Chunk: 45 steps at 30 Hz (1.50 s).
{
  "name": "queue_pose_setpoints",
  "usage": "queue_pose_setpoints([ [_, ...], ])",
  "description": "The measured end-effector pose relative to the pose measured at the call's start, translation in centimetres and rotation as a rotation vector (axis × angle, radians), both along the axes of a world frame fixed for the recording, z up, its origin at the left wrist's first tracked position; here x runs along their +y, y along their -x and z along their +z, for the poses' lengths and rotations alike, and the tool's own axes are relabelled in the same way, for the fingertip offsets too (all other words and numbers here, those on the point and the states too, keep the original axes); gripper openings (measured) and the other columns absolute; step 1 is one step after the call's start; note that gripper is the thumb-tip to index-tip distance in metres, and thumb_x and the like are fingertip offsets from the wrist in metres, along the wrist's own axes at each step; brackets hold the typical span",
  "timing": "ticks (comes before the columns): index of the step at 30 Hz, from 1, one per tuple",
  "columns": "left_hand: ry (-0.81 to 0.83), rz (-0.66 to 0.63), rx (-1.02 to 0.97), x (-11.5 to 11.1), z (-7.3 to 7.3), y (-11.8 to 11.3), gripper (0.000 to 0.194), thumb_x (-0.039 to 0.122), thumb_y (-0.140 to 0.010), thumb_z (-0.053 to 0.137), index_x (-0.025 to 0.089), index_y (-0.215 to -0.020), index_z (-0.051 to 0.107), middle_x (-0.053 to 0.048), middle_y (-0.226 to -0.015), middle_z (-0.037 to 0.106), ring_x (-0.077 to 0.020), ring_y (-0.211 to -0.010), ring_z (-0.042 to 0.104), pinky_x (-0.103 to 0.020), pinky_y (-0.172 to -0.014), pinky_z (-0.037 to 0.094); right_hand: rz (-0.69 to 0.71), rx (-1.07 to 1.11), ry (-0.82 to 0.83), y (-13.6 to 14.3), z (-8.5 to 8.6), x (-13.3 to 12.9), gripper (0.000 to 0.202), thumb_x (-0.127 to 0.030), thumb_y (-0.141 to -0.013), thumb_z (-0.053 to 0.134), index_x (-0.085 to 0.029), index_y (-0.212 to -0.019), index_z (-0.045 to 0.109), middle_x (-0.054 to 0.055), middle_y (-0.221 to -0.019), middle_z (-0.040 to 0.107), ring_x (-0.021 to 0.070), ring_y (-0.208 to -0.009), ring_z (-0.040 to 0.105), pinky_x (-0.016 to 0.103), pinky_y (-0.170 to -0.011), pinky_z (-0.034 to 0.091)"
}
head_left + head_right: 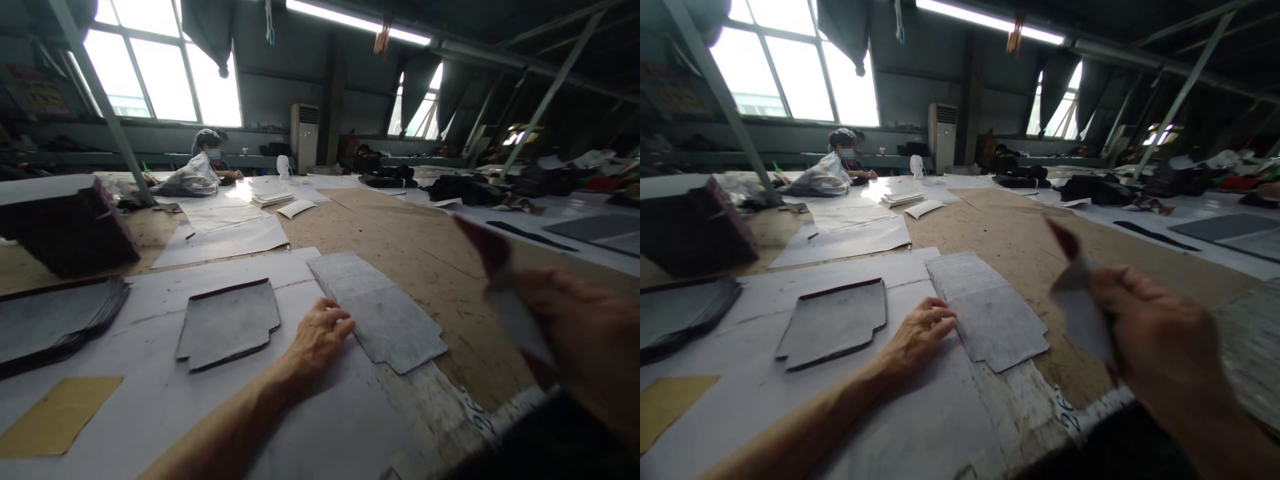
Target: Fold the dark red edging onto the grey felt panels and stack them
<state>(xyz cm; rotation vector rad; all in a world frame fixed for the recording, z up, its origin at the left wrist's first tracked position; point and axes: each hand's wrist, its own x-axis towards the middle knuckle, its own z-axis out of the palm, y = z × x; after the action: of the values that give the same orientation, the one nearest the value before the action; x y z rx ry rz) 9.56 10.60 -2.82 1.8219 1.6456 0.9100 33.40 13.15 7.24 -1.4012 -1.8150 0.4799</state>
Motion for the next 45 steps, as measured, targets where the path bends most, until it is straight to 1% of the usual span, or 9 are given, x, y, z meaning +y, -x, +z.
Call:
queue_pose_setpoints([
  [2,0.129,-0.036,-0.116,-0.5,0.8,1.8,0.067,0.05,-0.089,0.009,0.01,-0.106,0.059,-0.013,-0.099,0.06,-0.0183,-0.079,0.058,-0.03,-0.069,0.046,0.028,-0.059,-0.018,2.9,-2.2,-2.8,0.027,-0.046,-0.081,0.046,-0.023,-0.073,0.055,0.0,-0.054,0.056,0.0157,-0.048,0.05,0.025,-0.042,0.036],
  [5,0.319,-0.068,-0.193,-2.6,2.3,5.3,0.084,0.061,-0.084,0.001,0.005,-0.101,0.062,-0.013,-0.085,0.063,-0.0158,-0.063,0.059,-0.025,-0.054,0.044,0.406,-0.173,-0.195,7.7,-6.1,-6.8,0.022,-0.027,-0.085,0.044,-0.02,-0.064,0.049,0.0,-0.057,0.054,0.0128,-0.052,0.051,0.023,-0.047,0.038],
  [9,0.485,-0.012,-0.104,-6.8,3.9,9.0,0.042,0.049,-0.067,0.058,0.01,-0.076,0.069,-0.005,-0.066,0.063,-0.0142,-0.057,0.054,-0.022,-0.052,0.039,0.689,-0.153,-0.435,13.6,-10.6,-10.5,0.016,-0.01,-0.078,0.039,-0.019,-0.065,0.044,0.002,-0.06,0.05,0.0134,-0.053,0.049,0.024,-0.046,0.036],
  [12,0.488,0.088,0.0,-9.5,3.9,10.0,0.024,0.027,-0.06,0.063,0.015,-0.08,0.069,0.0,-0.063,0.062,-0.014,-0.057,0.053,-0.021,-0.05,0.037,0.703,-0.074,-0.511,17.2,-12.4,-12.5,0.014,-0.01,-0.074,0.039,-0.018,-0.064,0.043,0.003,-0.056,0.048,0.0159,-0.049,0.046,0.028,-0.043,0.032],
  [17,0.304,0.265,0.148,-12.3,2.5,10.2,0.023,0.015,-0.062,0.058,0.02,-0.082,0.069,0.0,-0.08,0.062,-0.0162,-0.075,0.055,-0.024,-0.068,0.041,0.929,-0.063,-0.498,19.2,-11.9,-13.5,0.015,-0.009,-0.073,0.041,-0.016,-0.062,0.049,0.005,-0.058,0.05,0.0173,-0.052,0.047,0.029,-0.044,0.035],
  [21,0.193,0.302,0.191,-13.1,1.8,10.5,0.036,0.011,-0.066,0.057,0.02,-0.099,0.065,0.0,-0.078,0.058,-0.0142,-0.072,0.053,-0.026,-0.07,0.042,0.938,-0.073,-0.359,16.8,-10.2,-10.4,0.013,-0.009,-0.078,0.047,-0.013,-0.081,0.059,0.007,-0.077,0.059,0.0188,-0.075,0.052,0.03,-0.064,0.046],
  [28,-0.036,0.145,0.274,-13.4,0.9,11.2,0.023,0.009,-0.072,0.058,0.023,-0.086,0.069,-0.001,-0.08,0.06,-0.0138,-0.075,0.056,-0.028,-0.071,0.045,0.891,-0.379,-0.383,14.9,-9.6,-4.7,0.026,-0.007,-0.069,0.065,-0.012,-0.094,0.061,0.008,-0.086,0.062,0.0207,-0.082,0.052,0.035,-0.073,0.048],
  [37,-0.355,-0.126,0.361,-14.6,-0.1,12.3,0.031,0.004,-0.081,0.042,0.02,-0.097,0.064,-0.004,-0.08,0.052,-0.0116,-0.072,0.048,-0.025,-0.063,0.044,0.949,-0.318,-0.587,14.6,-10.0,-5.2,0.02,-0.007,-0.083,0.046,-0.015,-0.085,0.064,0.004,-0.072,0.059,0.0155,-0.069,0.049,0.032,-0.065,0.039],
  [45,-0.412,-0.168,0.479,-15.0,-0.3,11.3,0.029,0.002,-0.079,0.039,0.013,-0.097,0.059,-0.007,-0.085,0.053,-0.0148,-0.075,0.049,-0.03,-0.069,0.045,0.989,-0.328,-0.655,14.2,-10.5,-4.7,0.025,-0.009,-0.088,0.038,-0.013,-0.094,0.062,0.006,-0.078,0.06,0.0168,-0.079,0.051,0.032,-0.07,0.043],
])
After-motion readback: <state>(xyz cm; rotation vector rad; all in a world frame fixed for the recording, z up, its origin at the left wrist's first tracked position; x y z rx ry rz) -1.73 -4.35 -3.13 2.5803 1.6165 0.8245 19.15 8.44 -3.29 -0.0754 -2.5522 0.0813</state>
